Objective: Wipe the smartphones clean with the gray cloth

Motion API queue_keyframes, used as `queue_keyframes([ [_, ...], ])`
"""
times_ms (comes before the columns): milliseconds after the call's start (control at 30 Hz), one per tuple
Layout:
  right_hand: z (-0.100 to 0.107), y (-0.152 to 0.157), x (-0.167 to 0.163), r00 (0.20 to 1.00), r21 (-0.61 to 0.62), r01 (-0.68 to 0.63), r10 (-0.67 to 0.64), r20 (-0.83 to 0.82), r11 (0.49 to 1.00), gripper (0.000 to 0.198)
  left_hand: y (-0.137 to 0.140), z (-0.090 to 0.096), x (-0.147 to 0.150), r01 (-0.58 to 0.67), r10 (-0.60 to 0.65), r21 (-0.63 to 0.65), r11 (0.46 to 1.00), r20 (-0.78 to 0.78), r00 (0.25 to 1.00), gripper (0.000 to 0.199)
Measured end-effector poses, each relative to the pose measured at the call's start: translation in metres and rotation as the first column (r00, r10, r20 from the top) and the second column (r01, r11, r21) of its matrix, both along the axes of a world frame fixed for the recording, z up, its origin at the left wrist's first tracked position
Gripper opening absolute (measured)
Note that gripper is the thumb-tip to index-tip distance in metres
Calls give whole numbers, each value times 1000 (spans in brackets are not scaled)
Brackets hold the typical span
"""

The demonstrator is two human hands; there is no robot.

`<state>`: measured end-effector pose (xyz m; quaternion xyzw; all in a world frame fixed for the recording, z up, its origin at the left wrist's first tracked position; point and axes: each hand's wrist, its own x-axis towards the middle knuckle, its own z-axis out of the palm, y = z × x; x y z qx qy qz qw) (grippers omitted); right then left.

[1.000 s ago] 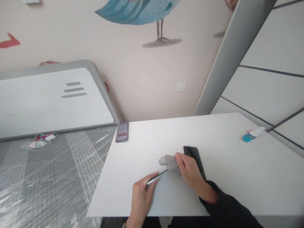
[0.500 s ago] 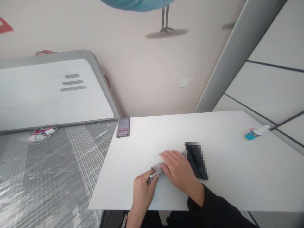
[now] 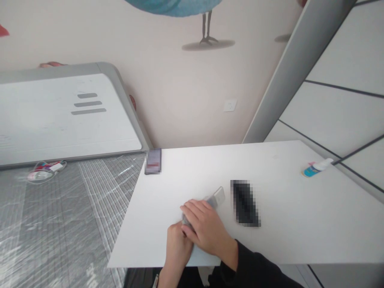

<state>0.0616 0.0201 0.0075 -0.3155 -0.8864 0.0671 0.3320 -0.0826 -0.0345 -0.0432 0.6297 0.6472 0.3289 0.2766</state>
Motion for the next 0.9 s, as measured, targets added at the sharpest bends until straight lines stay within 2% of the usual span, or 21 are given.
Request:
queue_keyframes([
  [100, 1, 29, 44, 993, -29, 118, -118, -9, 993, 35, 2, 21, 8, -28, 26, 45, 999, 54, 998, 25],
  [167, 4, 35, 59, 985, -42, 167, -169, -28, 985, 33, 5, 34, 14, -46, 37, 84, 995, 102, 994, 22],
  [233, 10, 27, 56, 986, -44, 153, -156, -61, 987, 31, 7, 43, 20, -64, 44, 134, 989, 147, 988, 22],
  [400, 35, -16, 13, 981, -34, 10, -16, -191, 999, 32, 2, 57, 33, -154, 96, 259, 954, 225, 970, 37],
  [467, 47, -25, 5, 970, -22, -22, 16, -241, 1000, 34, -3, 61, 36, -206, 133, 296, 933, 248, 960, 35],
  [533, 57, -28, 5, 943, -47, -61, 42, -330, 997, 34, -7, 63, 36, -256, 172, 336, 906, 260, 950, 33],
  [633, 63, -31, 8, 861, -123, -126, 47, -506, 984, 31, -11, 66, 34, -321, 225, 402, 858, 268, 937, 33],
  [700, 63, -35, 8, 812, -159, -145, 26, -583, 977, 33, -10, 69, 34, -306, 202, 431, 849, 271, 941, 37],
  [767, 59, -37, 7, 763, -201, -161, -8, -646, 966, 35, -9, 74, 35, -243, 132, 444, 863, 265, 955, 38],
  [900, 51, -33, 6, 676, -268, -184, -76, -733, 946, 41, -4, 88, 39, -109, 0, 440, 891, 240, 971, 27],
])
